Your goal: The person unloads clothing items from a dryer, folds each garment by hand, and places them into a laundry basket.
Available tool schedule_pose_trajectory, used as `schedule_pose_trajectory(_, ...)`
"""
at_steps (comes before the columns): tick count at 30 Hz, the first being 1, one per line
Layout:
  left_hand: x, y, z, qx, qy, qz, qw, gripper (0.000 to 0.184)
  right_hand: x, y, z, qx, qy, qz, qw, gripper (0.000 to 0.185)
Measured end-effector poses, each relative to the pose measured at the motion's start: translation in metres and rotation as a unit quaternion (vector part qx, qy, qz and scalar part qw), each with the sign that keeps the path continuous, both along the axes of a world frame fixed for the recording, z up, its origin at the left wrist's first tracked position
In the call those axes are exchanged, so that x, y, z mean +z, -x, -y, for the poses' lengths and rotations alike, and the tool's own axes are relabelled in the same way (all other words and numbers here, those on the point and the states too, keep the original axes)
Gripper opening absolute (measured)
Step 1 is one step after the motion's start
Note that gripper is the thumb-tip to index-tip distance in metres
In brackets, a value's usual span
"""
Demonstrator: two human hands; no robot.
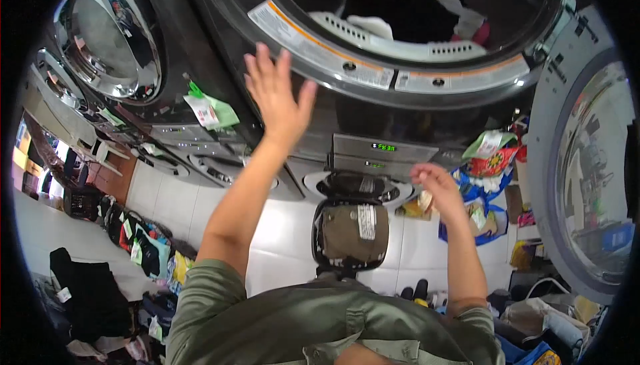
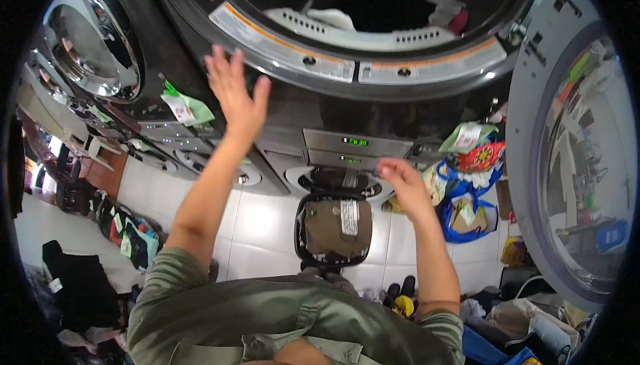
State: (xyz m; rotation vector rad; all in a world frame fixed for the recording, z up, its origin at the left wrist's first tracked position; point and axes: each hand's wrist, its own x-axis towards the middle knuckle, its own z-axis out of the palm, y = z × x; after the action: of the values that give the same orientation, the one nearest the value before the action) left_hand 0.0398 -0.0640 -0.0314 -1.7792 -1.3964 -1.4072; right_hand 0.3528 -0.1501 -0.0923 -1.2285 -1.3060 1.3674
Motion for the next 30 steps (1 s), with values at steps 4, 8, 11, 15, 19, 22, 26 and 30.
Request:
schedule_pose_trajectory(4,0.038,0.026,-0.056,0.138,-0.016,-0.039,0.99,0.061,0.132,0.047,-0.082,-0.031,-0.272,0.119,0.954,0.02)
schedule_pose_trajectory(8,0.032,0.029,-0.063,0.095,-0.07,-0.013,0.993,0.052,0.187,0.078,-0.268,-0.149,-0.352,0.294,0.876,0.021)
schedule_pose_trajectory(11,0.035,0.032,-0.062,0.076,-0.069,-0.008,0.995,0.049,0.192,0.111,-0.37,-0.197,-0.432,0.485,0.735,0.019)
schedule_pose_trajectory(15,0.033,0.035,-0.065,0.064,-0.074,0.011,0.995,0.046,0.202,0.142,-0.43,-0.156,-0.304,0.675,0.654,0.03)
schedule_pose_trajectory(19,0.029,0.037,-0.066,0.066,-0.065,0.002,0.996,0.045,0.194,0.148,-0.468,-0.127,-0.199,0.693,0.681,0.037)
schedule_pose_trajectory(22,0.027,0.036,-0.066,0.055,-0.068,0.001,0.996,0.043,0.215,0.124,-0.532,-0.08,-0.204,0.112,0.969,0.038)
schedule_pose_trajectory(26,0.031,0.037,-0.064,0.068,-0.084,-0.026,0.994,0.044,0.309,0.118,-0.402,0.064,-0.277,-0.458,0.842,0.032)
schedule_pose_trajectory(30,0.032,0.034,-0.062,0.062,-0.089,-0.009,0.994,0.044,0.384,0.052,-0.392,0.08,-0.411,-0.241,0.875,0.029)
